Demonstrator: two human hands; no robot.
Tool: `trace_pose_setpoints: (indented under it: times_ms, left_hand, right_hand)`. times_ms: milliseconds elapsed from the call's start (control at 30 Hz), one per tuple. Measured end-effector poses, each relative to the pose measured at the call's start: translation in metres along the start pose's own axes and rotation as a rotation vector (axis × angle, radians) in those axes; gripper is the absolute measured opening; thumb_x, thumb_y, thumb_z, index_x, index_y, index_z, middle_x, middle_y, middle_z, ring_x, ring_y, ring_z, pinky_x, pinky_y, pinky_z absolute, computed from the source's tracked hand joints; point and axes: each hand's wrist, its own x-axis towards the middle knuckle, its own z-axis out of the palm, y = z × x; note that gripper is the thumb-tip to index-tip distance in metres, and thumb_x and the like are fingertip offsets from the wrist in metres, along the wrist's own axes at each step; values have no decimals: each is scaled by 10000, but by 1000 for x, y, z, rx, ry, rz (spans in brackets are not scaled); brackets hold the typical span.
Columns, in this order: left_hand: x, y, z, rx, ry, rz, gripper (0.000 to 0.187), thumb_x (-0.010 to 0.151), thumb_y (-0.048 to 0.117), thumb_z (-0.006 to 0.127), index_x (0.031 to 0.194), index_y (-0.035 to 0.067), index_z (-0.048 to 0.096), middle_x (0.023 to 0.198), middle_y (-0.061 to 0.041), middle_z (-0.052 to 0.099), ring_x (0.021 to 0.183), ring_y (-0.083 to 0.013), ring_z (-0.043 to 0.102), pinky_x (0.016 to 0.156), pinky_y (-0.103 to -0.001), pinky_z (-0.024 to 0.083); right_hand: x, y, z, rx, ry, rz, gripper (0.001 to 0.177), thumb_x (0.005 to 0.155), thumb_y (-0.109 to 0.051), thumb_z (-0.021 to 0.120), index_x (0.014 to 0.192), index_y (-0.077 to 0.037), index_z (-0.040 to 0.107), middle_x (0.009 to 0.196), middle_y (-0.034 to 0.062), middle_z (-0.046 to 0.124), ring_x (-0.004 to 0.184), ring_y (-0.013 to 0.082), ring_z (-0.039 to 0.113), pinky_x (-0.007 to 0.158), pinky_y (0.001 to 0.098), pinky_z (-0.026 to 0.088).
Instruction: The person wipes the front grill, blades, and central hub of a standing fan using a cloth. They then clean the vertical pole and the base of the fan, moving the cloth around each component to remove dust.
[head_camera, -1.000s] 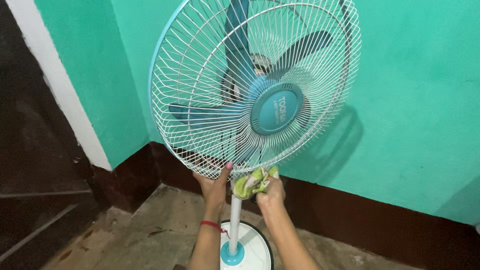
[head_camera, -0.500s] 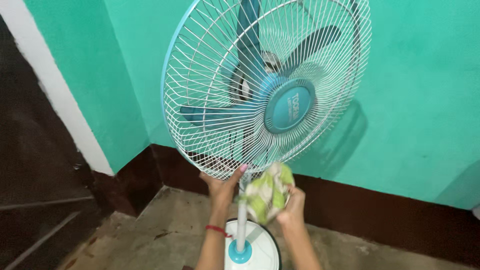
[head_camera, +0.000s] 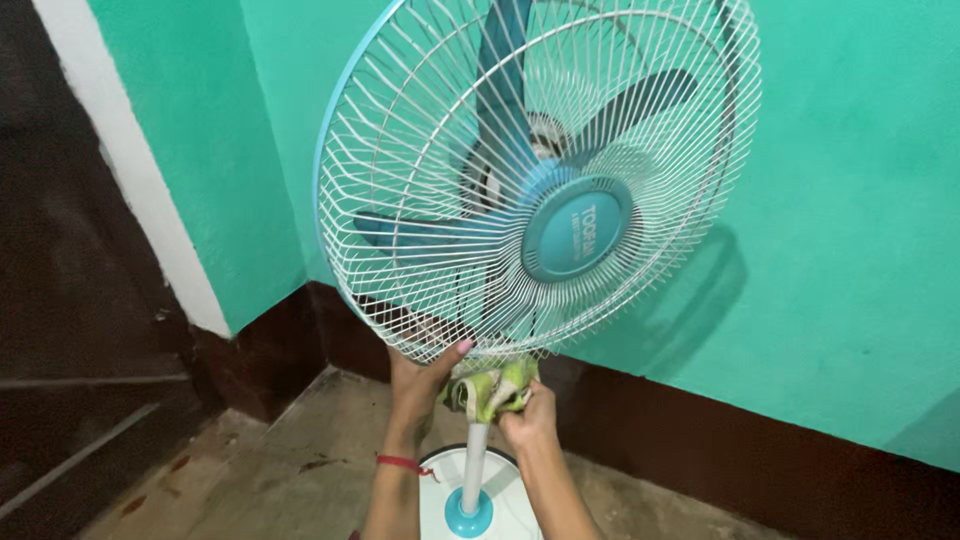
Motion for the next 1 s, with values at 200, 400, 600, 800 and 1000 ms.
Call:
trace_pose_setpoints:
  times_ms: [200, 400, 600, 800, 1000]
  left_hand:
    - [6, -22, -3, 40, 44, 148, 893, 699, 69, 874, 1429, 42, 360, 1245, -111, 629, 1074, -205, 650, 909, -324, 546]
    - [1, -26, -8, 35, 25, 112, 831, 721, 101, 898, 1392, -35, 426, 1261, -117, 623, 1107, -207, 633, 964, -331, 527]
    - [6, -32, -3, 32, 75, 62, 873, 691, 98, 921, 1361, -4, 372, 1285, -126, 582, 1144, -203, 600, 998, -336, 497]
    - [9, -28, -13, -33, 4, -95, 1054, 659, 137, 945, 1444, -21, 258, 1416, -193, 556, 1260, -257, 585, 1089, -355, 457]
    - [5, 10, -32, 88, 146, 132, 1506, 643, 154, 978, 1606, 134, -180, 1608, -192, 97, 1441, -270, 301, 1130, -391, 382]
  right_hand:
    - [-4, 1, 5, -27, 42, -26, 406, 971, -148, 322, 1252, -11, 581, 1209, 199, 663, 1126, 363, 639, 1045, 544, 482]
    - [-27, -8, 29, -90, -21, -184, 411, 968, -36, 303, 1277, -3, 573, 1199, 182, 672, 1112, 333, 658, 1025, 489, 533]
    - [-45, -28, 68, -200, 1, -259, 392, 996, -84, 305, 1244, 43, 580, 1181, 206, 655, 1078, 345, 646, 1010, 508, 531]
    - [-91, -18, 44, -165, -85, -200, 406, 968, -127, 302, 1172, 34, 614, 1147, 228, 663, 1039, 367, 664, 993, 527, 515]
    - [-36, 37, 13, -11, -74, -90, 334, 1006, -117, 353, 1185, 14, 603, 1177, 214, 638, 1092, 363, 635, 1043, 533, 509]
